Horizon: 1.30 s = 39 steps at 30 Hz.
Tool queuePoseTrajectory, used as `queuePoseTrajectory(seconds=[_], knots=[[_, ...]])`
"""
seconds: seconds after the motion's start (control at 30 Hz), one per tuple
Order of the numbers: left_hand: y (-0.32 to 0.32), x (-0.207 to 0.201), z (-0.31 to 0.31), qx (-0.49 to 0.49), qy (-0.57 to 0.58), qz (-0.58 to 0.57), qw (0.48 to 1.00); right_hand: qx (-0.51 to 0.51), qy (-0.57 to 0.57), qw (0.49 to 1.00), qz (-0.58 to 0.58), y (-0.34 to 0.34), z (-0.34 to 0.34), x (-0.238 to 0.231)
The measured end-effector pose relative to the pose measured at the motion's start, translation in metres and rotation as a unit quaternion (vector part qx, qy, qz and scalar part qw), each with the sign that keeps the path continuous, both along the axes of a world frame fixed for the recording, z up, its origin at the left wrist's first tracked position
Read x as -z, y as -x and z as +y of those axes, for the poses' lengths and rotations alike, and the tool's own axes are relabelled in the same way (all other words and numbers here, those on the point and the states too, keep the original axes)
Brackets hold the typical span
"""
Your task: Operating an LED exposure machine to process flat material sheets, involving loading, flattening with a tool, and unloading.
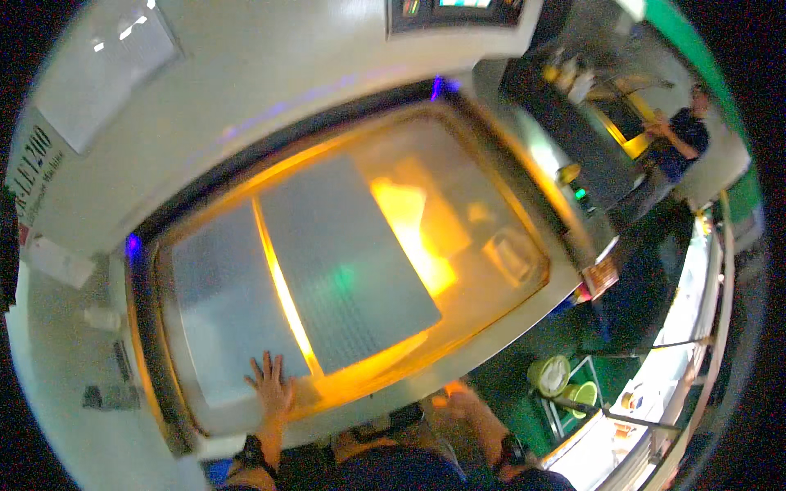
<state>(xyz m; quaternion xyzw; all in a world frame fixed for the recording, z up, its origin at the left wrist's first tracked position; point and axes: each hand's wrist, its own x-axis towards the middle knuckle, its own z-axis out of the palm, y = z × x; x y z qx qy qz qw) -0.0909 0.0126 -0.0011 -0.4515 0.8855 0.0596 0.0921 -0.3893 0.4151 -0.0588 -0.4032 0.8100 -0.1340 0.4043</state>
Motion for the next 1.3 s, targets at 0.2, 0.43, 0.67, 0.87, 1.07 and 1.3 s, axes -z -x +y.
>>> queuePoseTrajectory(seconds=[0.2, 0.43, 0.67, 0.87, 1.07, 1.3], knots=[[0.018, 0.015, -0.012, 0.008, 0.027, 0.002, 1.0, -0.081, -0.019, 0.99, 0.113, 0.066, -0.084, 0.089], [0.008, 0.015, -0.003, -0.003, 0.028, 0.005, 1.0, -0.119, -0.008, 0.977, 0.175, 0.031, -0.094, 0.122], [0.021, 0.005, 0.003, 0.019, 0.007, 0.002, 1.0, -0.156, 0.068, 0.92, 0.353, -0.015, -0.023, 0.098], [-0.046, -0.017, -0.028, 0.037, -0.049, 0.035, 0.997, 0.15, -0.008, 0.988, 0.031, -0.094, 0.041, -0.002], [-0.138, -0.013, -0.077, -0.241, 0.003, -0.022, 0.97, 0.626, 0.085, 0.731, -0.26, -0.207, 0.2, -0.005], [-0.171, 0.011, -0.083, -0.225, 0.035, 0.034, 0.973, 0.558, 0.1, 0.823, 0.029, -0.126, 0.267, -0.063]])
